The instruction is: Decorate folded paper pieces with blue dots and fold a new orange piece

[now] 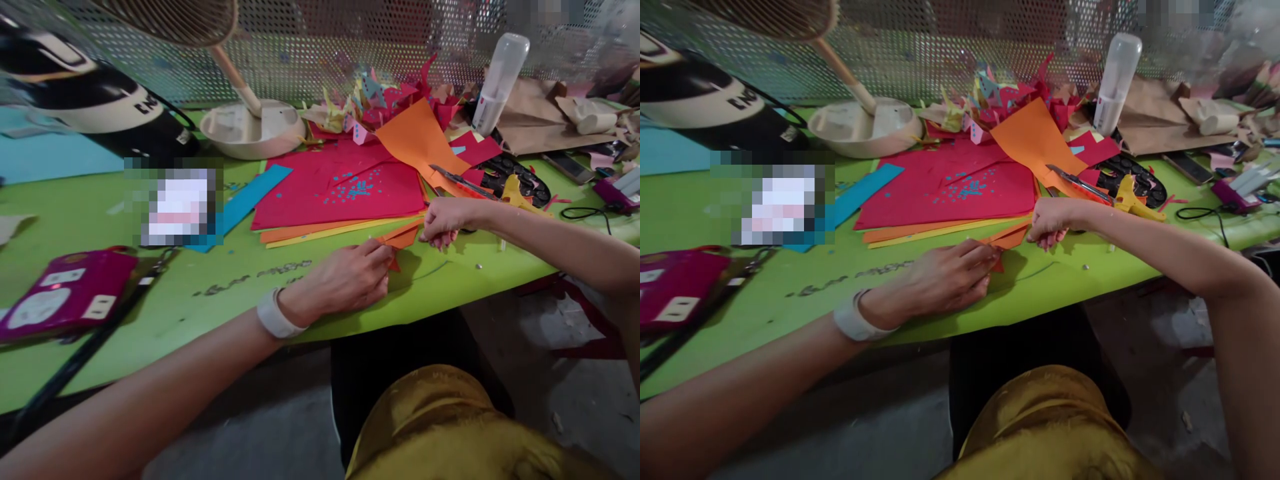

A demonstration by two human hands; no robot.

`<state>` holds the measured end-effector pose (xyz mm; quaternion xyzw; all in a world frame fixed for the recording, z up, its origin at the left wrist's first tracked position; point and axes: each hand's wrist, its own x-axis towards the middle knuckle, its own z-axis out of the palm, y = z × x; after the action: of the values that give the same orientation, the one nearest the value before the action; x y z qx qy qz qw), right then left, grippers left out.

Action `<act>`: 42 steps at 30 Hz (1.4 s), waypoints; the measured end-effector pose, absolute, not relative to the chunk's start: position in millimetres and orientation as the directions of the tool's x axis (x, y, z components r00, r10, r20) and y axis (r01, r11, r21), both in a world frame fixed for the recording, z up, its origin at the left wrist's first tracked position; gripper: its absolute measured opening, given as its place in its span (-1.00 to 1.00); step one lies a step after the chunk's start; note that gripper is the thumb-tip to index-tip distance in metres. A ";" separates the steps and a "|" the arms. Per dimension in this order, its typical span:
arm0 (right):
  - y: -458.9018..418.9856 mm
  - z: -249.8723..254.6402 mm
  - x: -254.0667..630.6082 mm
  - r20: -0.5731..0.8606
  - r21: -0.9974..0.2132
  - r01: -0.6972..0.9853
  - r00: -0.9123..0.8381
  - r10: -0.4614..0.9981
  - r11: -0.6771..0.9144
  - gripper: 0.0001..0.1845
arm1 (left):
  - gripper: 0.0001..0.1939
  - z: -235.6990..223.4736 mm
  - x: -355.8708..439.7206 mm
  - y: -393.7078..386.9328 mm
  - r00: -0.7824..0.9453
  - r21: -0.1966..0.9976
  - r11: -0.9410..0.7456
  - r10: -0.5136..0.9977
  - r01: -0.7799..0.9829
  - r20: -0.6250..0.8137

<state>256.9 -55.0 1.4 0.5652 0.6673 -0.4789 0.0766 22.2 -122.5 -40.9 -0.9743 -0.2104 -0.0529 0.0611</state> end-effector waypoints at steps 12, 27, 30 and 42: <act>-51.1 -13.9 237.7 -0.670 -0.572 0.813 -0.383 0.636 -0.114 -0.64 | -0.66 -29.9 18.4 -119.8 0.846 0.024 -0.856 0.514 0.516 0.144; -51.8 -14.5 240.6 -0.662 -0.595 0.796 -0.405 0.631 -0.113 -0.68 | -0.36 -24.1 47.0 -82.4 0.452 0.664 0.092 0.664 0.742 -0.596; -52.0 -15.2 241.0 -0.657 -0.605 0.787 -0.409 0.633 -0.120 -0.67 | -0.41 -24.0 44.5 -80.4 0.427 0.654 0.148 0.648 0.742 -0.631; -52.4 -17.4 242.0 -0.650 -0.607 0.786 -0.409 0.640 -0.114 -0.66 | -0.52 -20.4 45.6 -78.7 0.418 0.669 0.233 0.625 0.706 -0.659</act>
<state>242.0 -52.4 -17.4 0.5389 0.6616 -0.5166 0.0709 45.6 -78.7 -20.4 -0.6184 -0.5383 0.0354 -0.5715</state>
